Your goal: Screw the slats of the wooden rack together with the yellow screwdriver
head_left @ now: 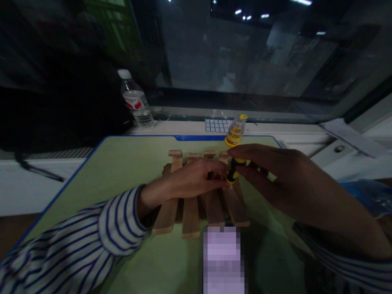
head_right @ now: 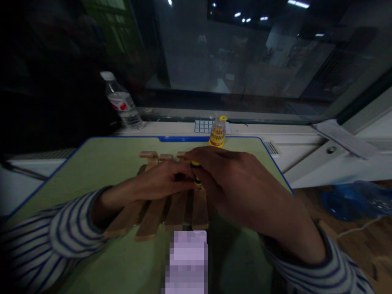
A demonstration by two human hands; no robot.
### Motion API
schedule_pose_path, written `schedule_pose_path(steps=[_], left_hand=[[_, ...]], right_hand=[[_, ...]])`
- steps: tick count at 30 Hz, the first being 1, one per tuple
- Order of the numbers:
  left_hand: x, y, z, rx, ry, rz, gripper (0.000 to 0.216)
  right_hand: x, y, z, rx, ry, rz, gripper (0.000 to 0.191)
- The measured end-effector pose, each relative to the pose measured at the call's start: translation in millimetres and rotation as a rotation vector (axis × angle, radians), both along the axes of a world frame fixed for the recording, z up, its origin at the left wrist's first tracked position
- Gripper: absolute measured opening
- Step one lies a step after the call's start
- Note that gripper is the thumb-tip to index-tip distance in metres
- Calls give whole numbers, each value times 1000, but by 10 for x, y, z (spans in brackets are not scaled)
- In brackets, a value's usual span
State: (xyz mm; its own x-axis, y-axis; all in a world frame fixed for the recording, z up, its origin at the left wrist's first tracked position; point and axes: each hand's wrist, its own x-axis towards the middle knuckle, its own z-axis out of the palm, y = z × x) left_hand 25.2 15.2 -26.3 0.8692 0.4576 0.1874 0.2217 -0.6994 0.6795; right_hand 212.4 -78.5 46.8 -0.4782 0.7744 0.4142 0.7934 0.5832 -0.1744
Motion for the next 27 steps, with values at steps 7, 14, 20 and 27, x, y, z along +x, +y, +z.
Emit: schedule_pose_path(steps=[7,14,20,27], left_hand=[[-16,-32,46,-130,-18,41,20],[-13,-53,54,-114,-113,43,10],[-22,-50,47,-100,-111,49,21],[-11,-34,47,-116,-170,56,19]], right_hand=[[-5,-23,26,-46,-19,7,29],[18,-38,27,5,-88,-66,22],[23,-23,22,45,-156,-147,20],[15,-43,34,82,-225,-188,21]])
